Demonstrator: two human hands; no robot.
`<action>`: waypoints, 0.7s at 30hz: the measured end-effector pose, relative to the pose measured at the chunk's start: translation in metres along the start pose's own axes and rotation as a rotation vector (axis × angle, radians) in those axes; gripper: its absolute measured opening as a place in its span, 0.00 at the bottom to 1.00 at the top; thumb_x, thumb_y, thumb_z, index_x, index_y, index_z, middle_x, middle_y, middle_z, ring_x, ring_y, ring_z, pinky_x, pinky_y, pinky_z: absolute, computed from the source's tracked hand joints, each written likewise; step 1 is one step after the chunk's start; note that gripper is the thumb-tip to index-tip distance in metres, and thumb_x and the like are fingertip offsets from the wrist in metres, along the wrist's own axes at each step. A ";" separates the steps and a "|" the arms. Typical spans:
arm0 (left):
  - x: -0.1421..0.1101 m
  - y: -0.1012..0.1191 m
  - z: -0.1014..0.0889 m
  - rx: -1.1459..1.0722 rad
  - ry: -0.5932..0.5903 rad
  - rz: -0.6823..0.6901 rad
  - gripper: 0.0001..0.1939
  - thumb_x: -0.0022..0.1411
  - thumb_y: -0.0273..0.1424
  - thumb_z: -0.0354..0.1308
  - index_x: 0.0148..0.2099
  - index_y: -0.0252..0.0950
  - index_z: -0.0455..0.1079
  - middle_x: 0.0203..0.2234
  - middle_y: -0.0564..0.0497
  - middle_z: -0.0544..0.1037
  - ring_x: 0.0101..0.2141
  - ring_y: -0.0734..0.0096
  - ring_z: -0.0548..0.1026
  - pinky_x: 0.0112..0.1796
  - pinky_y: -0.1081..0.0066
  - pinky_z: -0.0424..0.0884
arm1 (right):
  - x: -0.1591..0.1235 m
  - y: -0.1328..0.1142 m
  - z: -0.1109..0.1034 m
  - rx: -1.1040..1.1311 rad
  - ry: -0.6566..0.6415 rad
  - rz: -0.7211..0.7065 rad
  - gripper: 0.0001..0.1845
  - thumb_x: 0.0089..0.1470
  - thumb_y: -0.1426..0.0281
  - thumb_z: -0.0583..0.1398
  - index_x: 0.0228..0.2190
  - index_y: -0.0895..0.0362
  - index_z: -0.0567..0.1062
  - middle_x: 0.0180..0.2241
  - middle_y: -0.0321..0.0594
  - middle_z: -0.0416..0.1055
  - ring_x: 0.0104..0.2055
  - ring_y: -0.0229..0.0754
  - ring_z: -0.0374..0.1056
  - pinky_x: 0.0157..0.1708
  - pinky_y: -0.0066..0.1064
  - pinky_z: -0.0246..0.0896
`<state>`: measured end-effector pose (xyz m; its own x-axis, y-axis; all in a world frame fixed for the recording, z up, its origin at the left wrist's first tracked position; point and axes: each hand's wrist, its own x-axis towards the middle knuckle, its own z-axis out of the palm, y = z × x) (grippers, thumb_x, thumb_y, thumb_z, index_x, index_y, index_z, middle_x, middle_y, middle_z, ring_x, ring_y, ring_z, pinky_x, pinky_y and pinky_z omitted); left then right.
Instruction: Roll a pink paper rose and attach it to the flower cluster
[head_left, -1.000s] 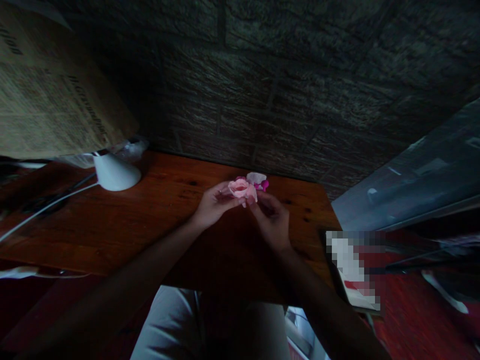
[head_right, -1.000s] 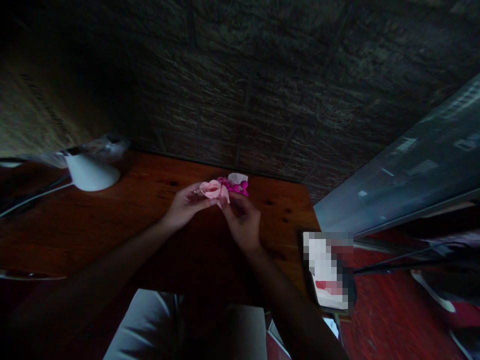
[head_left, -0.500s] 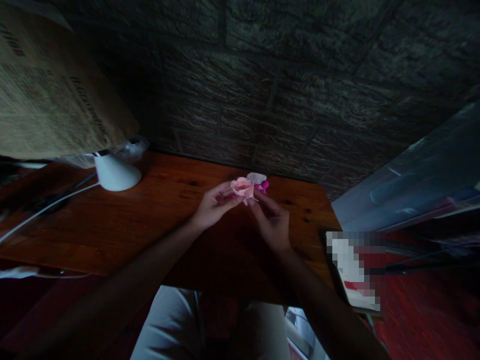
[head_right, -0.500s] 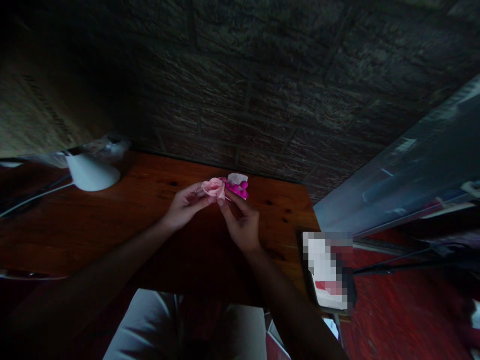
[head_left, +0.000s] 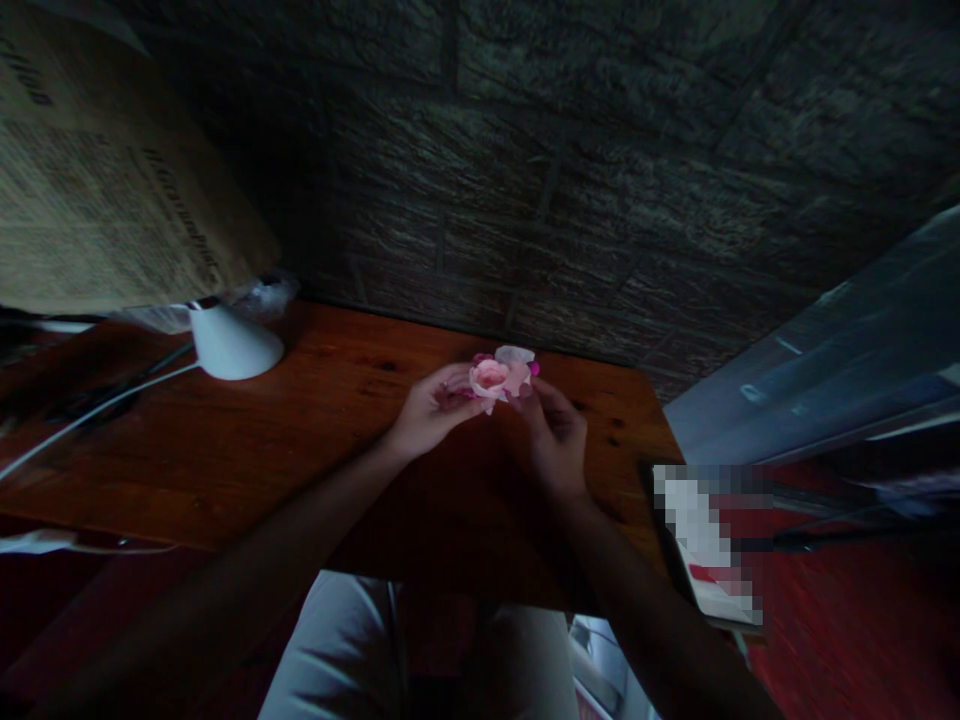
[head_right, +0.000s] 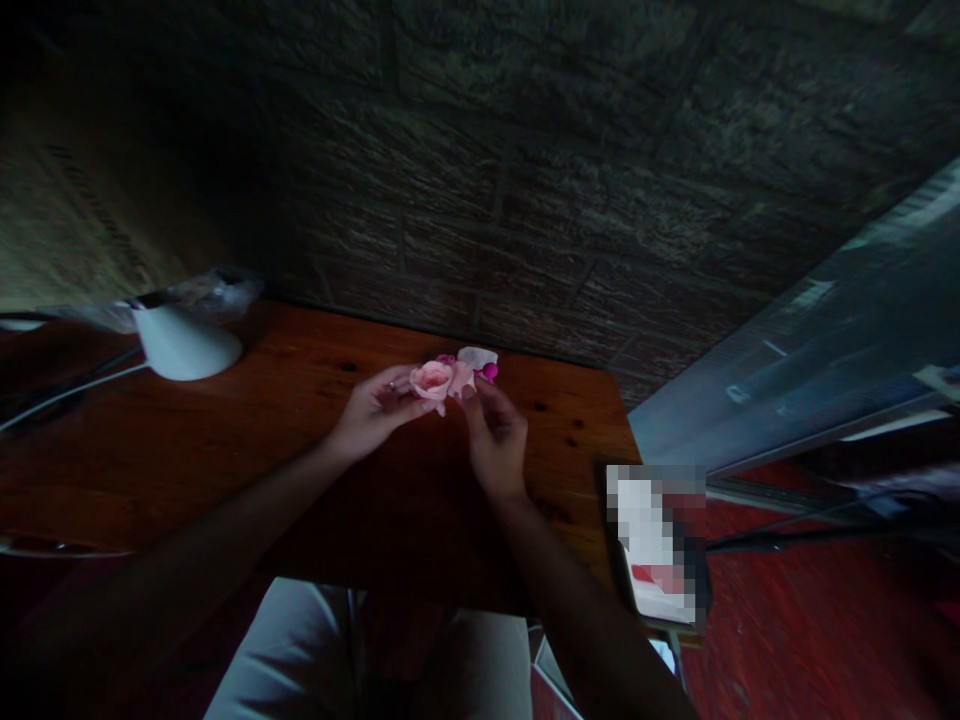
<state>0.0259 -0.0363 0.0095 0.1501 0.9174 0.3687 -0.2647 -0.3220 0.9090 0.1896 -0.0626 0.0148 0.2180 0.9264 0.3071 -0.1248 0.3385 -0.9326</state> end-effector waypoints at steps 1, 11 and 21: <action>0.000 0.000 0.000 0.002 0.001 0.001 0.22 0.52 0.31 0.73 0.49 0.34 0.75 0.47 0.44 0.83 0.47 0.61 0.81 0.49 0.62 0.77 | -0.001 0.000 0.001 0.006 -0.018 -0.008 0.15 0.54 0.57 0.68 0.41 0.51 0.82 0.43 0.39 0.83 0.46 0.47 0.79 0.53 0.47 0.73; 0.000 0.002 0.000 0.008 0.012 0.031 0.20 0.53 0.30 0.72 0.49 0.34 0.76 0.47 0.45 0.83 0.47 0.63 0.81 0.48 0.64 0.76 | -0.009 -0.007 0.006 -0.046 -0.089 -0.137 0.10 0.58 0.65 0.65 0.42 0.47 0.83 0.43 0.35 0.84 0.46 0.43 0.80 0.51 0.41 0.75; 0.000 0.002 0.000 0.031 0.006 0.025 0.20 0.55 0.33 0.71 0.50 0.34 0.76 0.47 0.44 0.83 0.45 0.63 0.81 0.48 0.63 0.76 | -0.007 -0.002 0.004 -0.055 -0.125 -0.095 0.11 0.55 0.64 0.68 0.42 0.47 0.84 0.45 0.36 0.83 0.49 0.46 0.79 0.56 0.48 0.71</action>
<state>0.0257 -0.0375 0.0116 0.1385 0.9103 0.3900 -0.2386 -0.3515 0.9053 0.1845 -0.0688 0.0155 0.1035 0.9051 0.4123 -0.0551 0.4191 -0.9063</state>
